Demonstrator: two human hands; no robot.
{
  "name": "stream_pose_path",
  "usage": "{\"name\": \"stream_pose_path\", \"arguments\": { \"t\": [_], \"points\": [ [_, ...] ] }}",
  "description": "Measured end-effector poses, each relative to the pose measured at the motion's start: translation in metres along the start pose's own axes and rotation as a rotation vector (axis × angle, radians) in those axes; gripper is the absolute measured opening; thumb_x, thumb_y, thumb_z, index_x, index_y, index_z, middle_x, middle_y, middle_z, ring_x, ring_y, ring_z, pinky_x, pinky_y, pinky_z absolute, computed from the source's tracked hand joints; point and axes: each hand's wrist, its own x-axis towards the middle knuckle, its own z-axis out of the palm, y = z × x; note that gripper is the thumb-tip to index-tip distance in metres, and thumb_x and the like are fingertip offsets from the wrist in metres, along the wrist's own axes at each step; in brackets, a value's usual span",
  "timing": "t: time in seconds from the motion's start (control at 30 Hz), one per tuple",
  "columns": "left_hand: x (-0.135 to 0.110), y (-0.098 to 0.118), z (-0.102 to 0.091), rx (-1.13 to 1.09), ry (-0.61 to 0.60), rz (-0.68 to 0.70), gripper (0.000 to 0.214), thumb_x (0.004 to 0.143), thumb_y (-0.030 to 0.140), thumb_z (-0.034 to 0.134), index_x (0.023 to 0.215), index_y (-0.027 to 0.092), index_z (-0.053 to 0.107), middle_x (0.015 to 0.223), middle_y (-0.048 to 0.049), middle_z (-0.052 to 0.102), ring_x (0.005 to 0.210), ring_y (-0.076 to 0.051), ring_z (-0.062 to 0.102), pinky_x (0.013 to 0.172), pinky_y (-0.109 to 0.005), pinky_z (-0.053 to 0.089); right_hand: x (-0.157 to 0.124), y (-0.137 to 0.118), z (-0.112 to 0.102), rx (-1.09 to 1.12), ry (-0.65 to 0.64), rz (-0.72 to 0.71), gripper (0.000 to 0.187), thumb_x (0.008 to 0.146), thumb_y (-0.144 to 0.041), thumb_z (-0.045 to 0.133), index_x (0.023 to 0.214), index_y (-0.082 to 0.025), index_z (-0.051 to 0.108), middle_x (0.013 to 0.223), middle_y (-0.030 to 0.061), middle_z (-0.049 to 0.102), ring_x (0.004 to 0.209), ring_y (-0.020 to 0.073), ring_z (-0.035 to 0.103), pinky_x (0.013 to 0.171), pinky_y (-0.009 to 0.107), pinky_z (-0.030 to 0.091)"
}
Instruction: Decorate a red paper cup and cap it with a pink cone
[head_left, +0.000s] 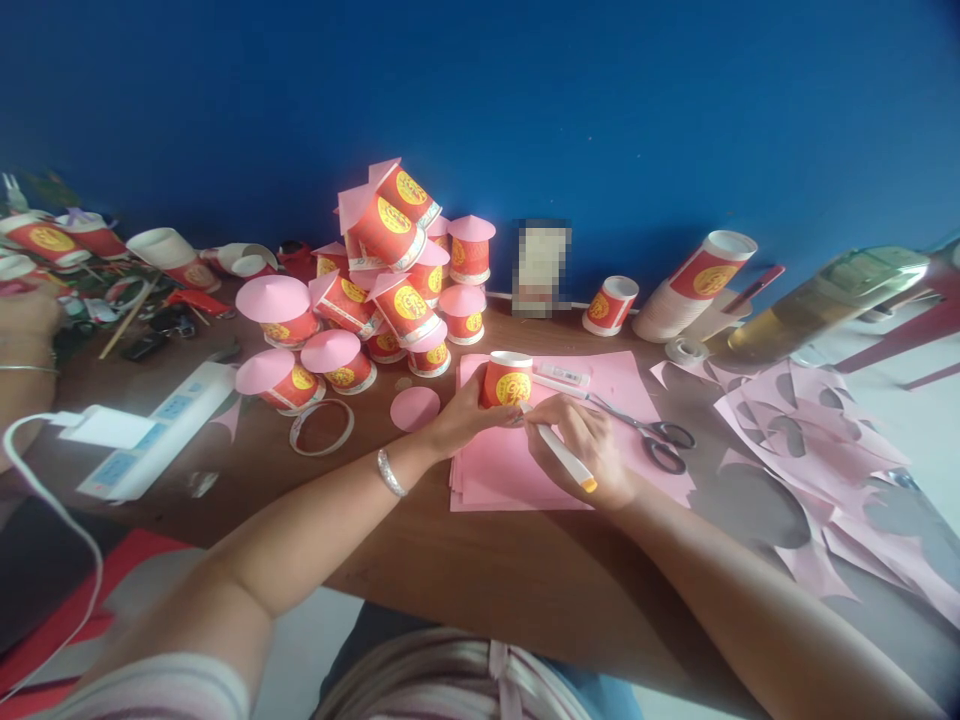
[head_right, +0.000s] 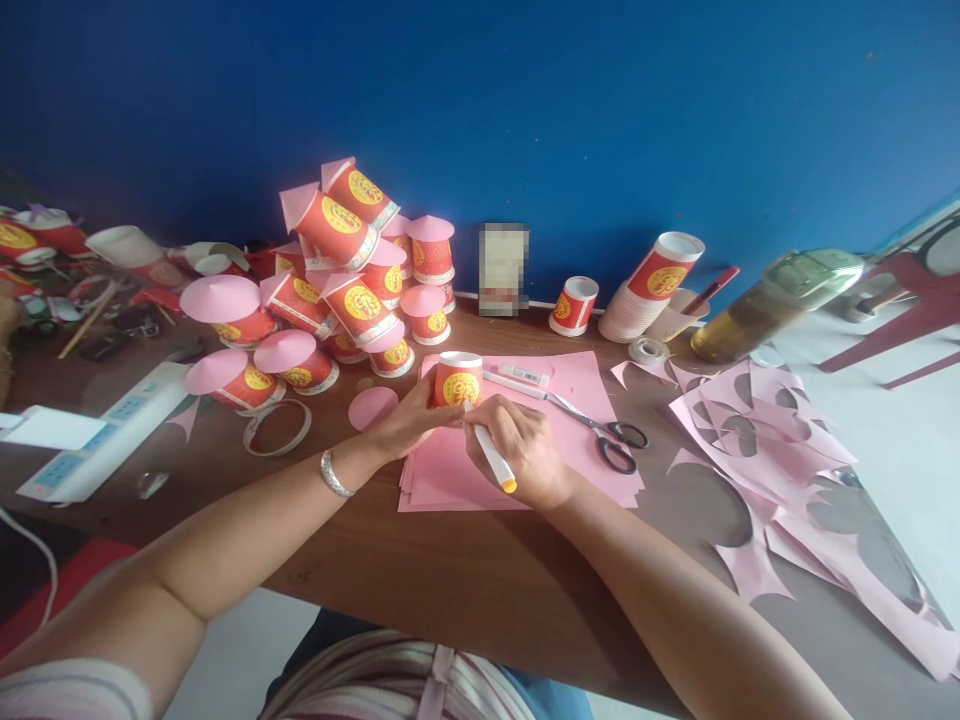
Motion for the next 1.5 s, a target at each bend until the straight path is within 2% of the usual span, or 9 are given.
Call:
{"name": "stream_pose_path", "arguments": {
  "t": [0.5,1.1,1.33,1.5],
  "points": [
    [-0.0020,0.0055,0.0022,0.125,0.003,0.013,0.072,0.072,0.049,0.090,0.129,0.020,0.056,0.117,-0.0096,0.066,0.114,-0.029,0.065,0.093,-0.042,0.058,-0.0005,-0.0002,0.0020,0.041,0.023,-0.014,0.017,0.093,-0.006,0.058,0.097,-0.023,0.058,0.078,-0.0016,0.070,0.064,0.0118,0.068,0.058,0.023,0.052],
    [-0.0029,0.0089,0.0036,0.125,-0.012,0.008,0.069,0.074,0.046,0.090,0.128,0.020,0.056,0.119,-0.0096,0.066,0.118,-0.030,0.063,0.094,-0.041,0.058,0.0021,0.0015,-0.0007,0.030,0.017,-0.030,0.017,0.093,-0.005,0.057,0.097,-0.022,0.058,0.079,-0.0003,0.071,0.063,0.0121,0.067,0.059,0.022,0.051],
    [-0.0019,0.0060,0.0032,0.086,-0.006,0.003,0.070,0.072,0.044,0.091,0.128,0.019,0.056,0.122,-0.0105,0.066,0.119,-0.031,0.064,0.095,-0.043,0.058,0.0028,0.0001,-0.0011,0.004,0.003,-0.026,0.017,0.094,-0.005,0.055,0.095,-0.022,0.057,0.076,-0.0011,0.070,0.062,0.0115,0.066,0.057,0.023,0.051],
    [0.0016,0.0007,0.0001,-0.053,-0.039,0.051,0.062,0.073,0.035,0.091,0.125,0.019,0.060,0.108,-0.0069,0.070,0.105,-0.025,0.067,0.089,-0.038,0.058,0.0025,0.0029,-0.0034,0.060,0.050,-0.051,0.016,0.095,-0.009,0.061,0.104,-0.023,0.059,0.084,0.0012,0.072,0.072,0.0149,0.071,0.064,0.027,0.057]
  ]
}}
